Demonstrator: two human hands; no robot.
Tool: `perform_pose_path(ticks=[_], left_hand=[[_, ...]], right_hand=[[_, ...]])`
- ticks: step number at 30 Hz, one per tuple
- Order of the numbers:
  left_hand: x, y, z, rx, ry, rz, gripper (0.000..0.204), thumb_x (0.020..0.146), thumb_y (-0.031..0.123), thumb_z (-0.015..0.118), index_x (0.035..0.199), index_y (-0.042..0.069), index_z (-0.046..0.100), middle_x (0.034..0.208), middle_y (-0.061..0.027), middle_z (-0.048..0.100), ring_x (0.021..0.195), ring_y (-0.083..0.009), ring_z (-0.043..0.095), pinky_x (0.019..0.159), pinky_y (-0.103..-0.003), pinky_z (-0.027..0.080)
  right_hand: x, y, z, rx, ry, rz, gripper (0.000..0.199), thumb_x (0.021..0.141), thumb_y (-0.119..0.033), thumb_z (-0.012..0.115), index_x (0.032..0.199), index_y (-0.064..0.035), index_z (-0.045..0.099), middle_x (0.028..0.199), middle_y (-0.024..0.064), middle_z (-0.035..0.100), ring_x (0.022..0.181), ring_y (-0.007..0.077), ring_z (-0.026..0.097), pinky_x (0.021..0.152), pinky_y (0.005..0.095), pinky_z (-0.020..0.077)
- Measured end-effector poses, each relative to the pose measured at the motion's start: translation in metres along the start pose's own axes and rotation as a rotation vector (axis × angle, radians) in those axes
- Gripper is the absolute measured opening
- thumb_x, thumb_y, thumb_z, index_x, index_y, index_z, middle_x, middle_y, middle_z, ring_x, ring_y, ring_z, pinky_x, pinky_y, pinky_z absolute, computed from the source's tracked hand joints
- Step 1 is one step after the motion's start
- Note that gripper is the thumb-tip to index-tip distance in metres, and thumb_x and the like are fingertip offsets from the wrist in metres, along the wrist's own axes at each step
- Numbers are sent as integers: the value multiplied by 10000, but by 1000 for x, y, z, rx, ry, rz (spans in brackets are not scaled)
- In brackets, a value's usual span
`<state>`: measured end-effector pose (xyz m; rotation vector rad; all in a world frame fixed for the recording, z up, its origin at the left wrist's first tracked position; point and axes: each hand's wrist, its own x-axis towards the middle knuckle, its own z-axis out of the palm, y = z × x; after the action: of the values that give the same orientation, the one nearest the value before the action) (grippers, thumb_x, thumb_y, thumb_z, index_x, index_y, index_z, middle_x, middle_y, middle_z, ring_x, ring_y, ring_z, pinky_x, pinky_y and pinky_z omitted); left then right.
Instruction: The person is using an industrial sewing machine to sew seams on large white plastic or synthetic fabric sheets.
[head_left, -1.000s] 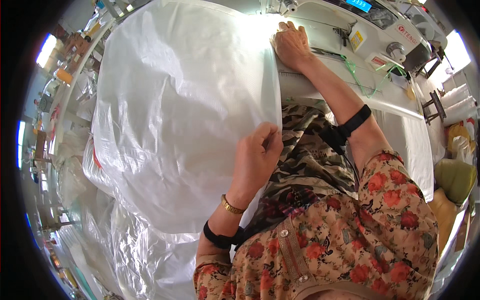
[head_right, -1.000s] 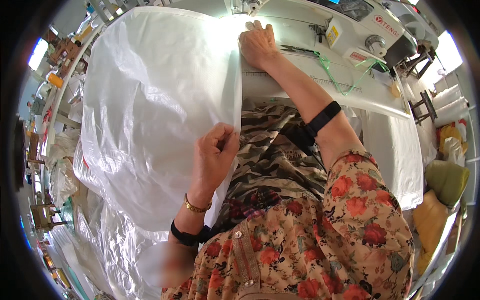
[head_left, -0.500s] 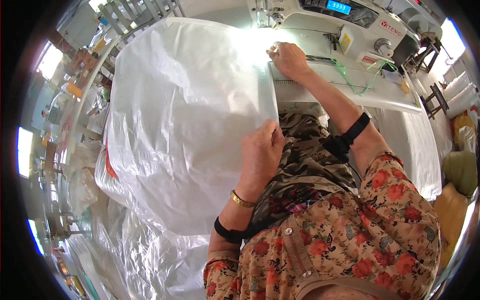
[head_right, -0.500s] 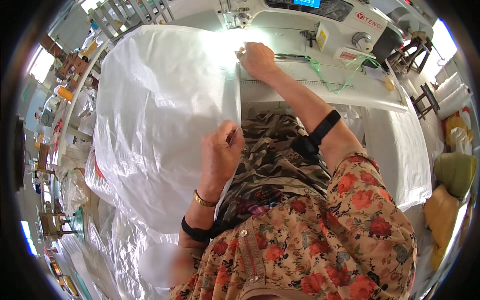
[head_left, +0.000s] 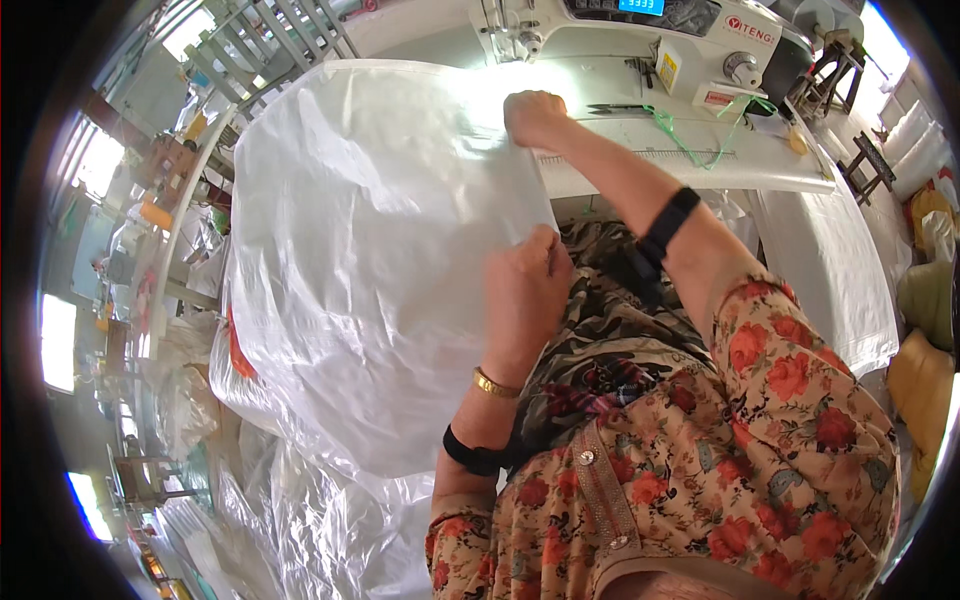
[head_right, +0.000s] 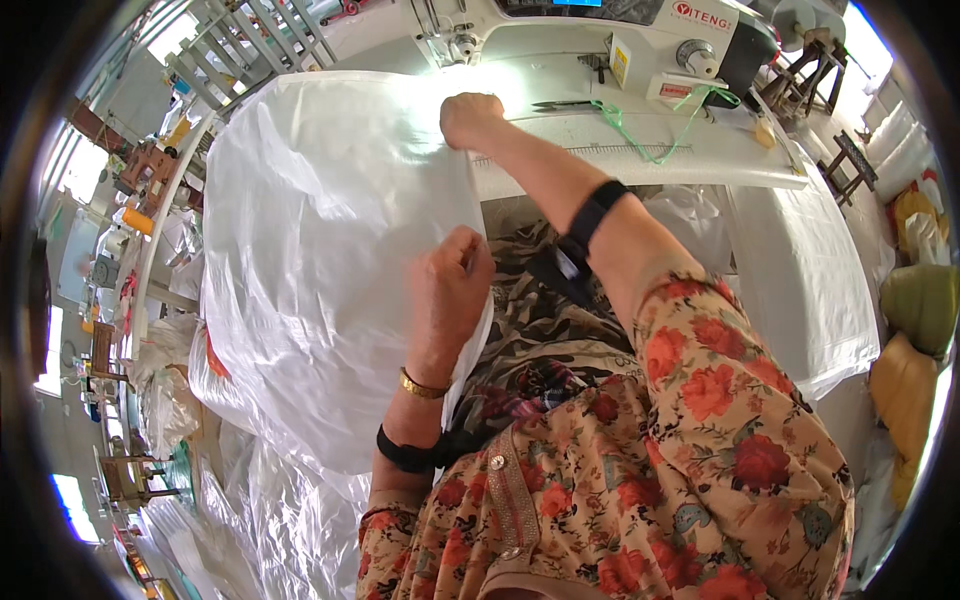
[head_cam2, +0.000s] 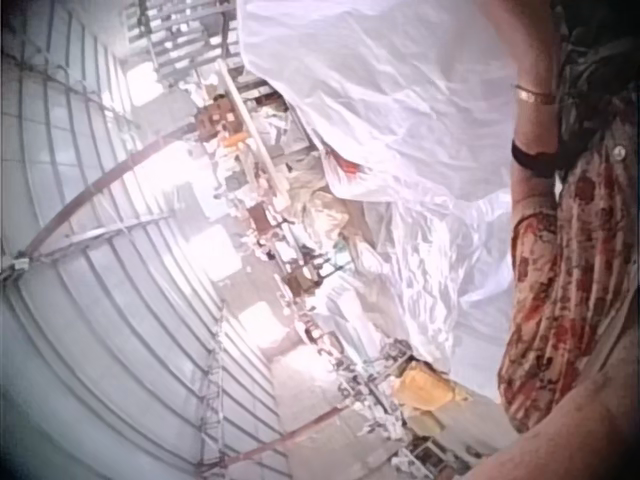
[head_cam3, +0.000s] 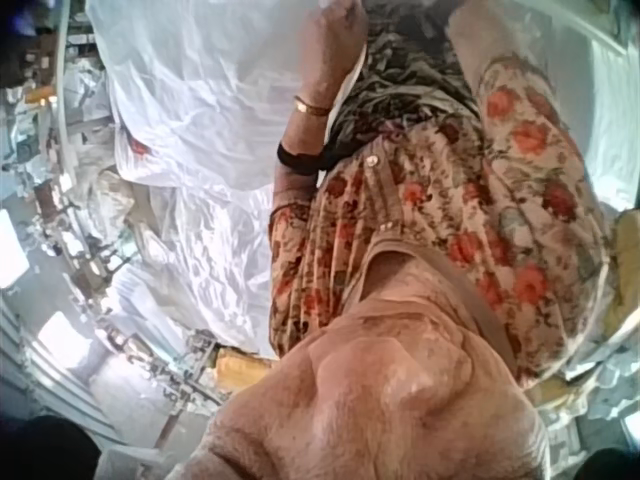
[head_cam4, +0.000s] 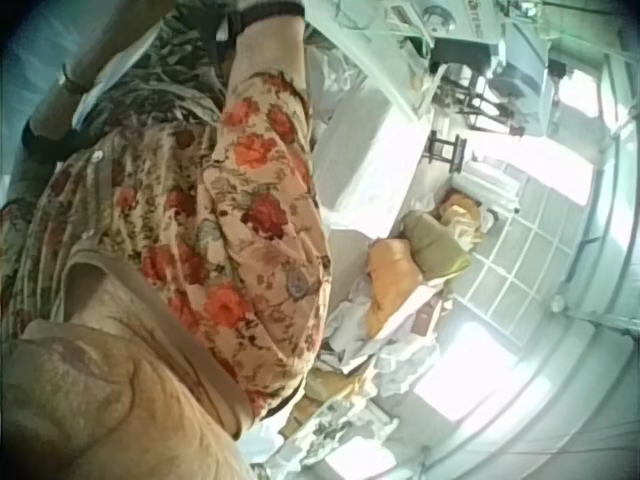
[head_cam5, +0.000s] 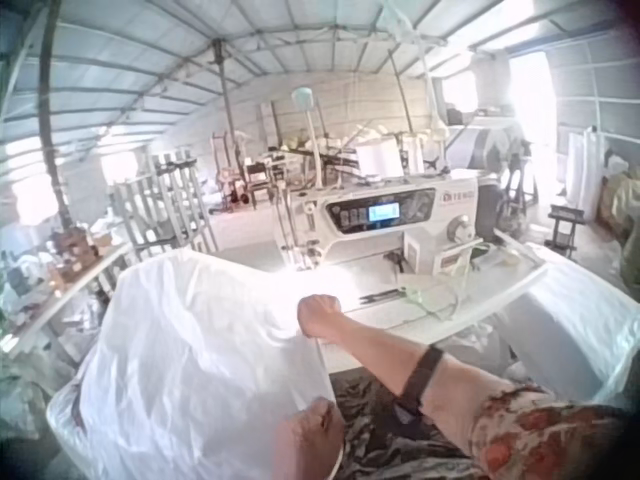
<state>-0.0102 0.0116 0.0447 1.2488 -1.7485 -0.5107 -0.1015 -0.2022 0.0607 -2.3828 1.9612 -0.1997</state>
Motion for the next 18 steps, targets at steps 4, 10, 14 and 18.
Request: perform_pose_path(ticks=[4, 10, 14, 18], left_hand=[[-12, -16, 7, 91, 6, 95, 100, 816, 21, 582, 763, 14, 497, 611, -182, 508, 552, -375, 521, 503, -400, 392], [-16, -12, 7, 196, -47, 94, 112, 805, 15, 574, 786, 30, 465, 675, -174, 548, 624, -387, 552, 525, -447, 399], [-10, -18, 8, 239, -15, 91, 111, 795, 20, 573, 796, 27, 462, 697, -170, 563, 645, -389, 563, 535, -456, 410], [4, -21, 4, 272, -93, 28, 88, 828, 52, 558, 846, 9, 483, 772, -198, 588, 718, -417, 579, 601, -495, 432]], right_hand=[[-42, -6, 3, -1, 18, -78, 142, 745, -61, 598, 827, -64, 714, 847, 113, 711, 841, 263, 699, 686, 379, 543], [-57, -12, 3, -101, 42, -199, 73, 692, -30, 644, 747, -36, 690, 803, 152, 692, 793, 292, 695, 683, 384, 550], [-44, -10, 3, -99, 58, -207, 67, 688, -32, 649, 738, -42, 692, 793, 149, 691, 782, 287, 695, 668, 380, 549], [-32, -13, 0, -96, 60, -208, 46, 685, -36, 649, 716, -44, 682, 779, 147, 688, 766, 287, 692, 647, 379, 543]])
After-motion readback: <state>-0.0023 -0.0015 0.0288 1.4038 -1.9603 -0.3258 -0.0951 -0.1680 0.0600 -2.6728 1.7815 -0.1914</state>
